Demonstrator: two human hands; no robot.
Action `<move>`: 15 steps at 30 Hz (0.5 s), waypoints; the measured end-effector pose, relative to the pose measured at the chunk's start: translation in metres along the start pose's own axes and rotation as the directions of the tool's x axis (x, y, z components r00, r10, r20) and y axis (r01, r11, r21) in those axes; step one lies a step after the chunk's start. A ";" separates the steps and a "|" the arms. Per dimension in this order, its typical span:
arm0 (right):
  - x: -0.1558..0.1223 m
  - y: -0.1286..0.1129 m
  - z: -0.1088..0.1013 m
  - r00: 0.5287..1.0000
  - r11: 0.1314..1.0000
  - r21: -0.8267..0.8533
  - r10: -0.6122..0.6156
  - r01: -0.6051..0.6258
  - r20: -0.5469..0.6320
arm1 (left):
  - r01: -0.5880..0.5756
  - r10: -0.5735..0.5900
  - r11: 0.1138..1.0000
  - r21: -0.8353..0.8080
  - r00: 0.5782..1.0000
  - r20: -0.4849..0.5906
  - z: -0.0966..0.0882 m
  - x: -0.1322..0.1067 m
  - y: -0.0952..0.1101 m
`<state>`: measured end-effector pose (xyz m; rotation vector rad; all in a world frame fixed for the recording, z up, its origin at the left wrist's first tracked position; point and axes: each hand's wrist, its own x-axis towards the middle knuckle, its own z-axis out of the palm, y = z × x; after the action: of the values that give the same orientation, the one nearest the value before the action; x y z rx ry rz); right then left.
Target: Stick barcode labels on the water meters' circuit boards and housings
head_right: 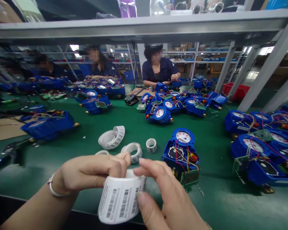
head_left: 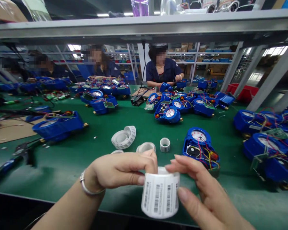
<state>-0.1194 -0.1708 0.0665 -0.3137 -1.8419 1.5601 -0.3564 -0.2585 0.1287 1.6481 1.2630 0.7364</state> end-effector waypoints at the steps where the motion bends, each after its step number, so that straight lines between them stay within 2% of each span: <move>1: 0.000 0.004 -0.001 0.998 1.000 0.026 0.002 -0.004 0.069 | 0.003 -0.003 1.000 -0.012 1.000 0.022 0.001 0.001 0.002; 3: -0.003 0.010 -0.001 0.989 0.993 0.112 0.006 -0.023 0.146 | 0.014 -0.012 0.999 -0.052 0.999 0.049 0.004 0.002 0.004; 6: -0.013 0.017 0.009 0.996 0.956 0.291 0.004 -0.031 0.090 | 0.025 -0.023 0.987 -0.157 1.000 0.017 0.013 0.006 -0.001; 8: -0.021 0.019 0.021 0.999 0.925 0.381 0.026 -0.016 -0.020 | 0.018 -0.043 0.968 -0.250 0.994 -0.097 0.024 0.009 -0.011; 9: -0.023 0.020 0.027 0.995 0.914 0.405 0.050 -0.013 -0.081 | 0.003 -0.063 0.955 -0.298 0.979 -0.193 0.032 0.011 -0.017; 10: -0.025 0.021 0.033 0.986 0.909 0.417 0.079 -0.012 -0.144 | -0.027 -0.087 0.940 -0.340 0.944 -0.317 0.040 0.011 -0.024; 11: -0.026 0.022 0.037 0.972 0.907 0.422 0.112 -0.015 -0.206 | -0.072 -0.113 0.926 -0.370 0.884 -0.453 0.050 0.011 -0.029; 13: -0.026 0.024 0.043 0.936 0.901 0.433 0.184 -0.038 -0.301 | -0.176 -0.163 0.904 -0.389 0.699 -0.696 0.071 0.005 -0.038; 14: -0.025 0.025 0.045 0.918 0.895 0.445 0.214 -0.047 -0.333 | -0.202 -0.184 0.902 -0.382 0.620 -0.763 0.082 0.001 -0.040; 15: -0.024 0.027 0.047 0.905 0.886 0.461 0.236 -0.051 -0.354 | -0.188 -0.214 0.906 -0.378 0.569 -0.794 0.093 -0.003 -0.041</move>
<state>-0.1385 -0.2147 0.0314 -0.5247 -1.1284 1.8078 -0.2944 -0.2863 0.0534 0.8851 1.5673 1.7885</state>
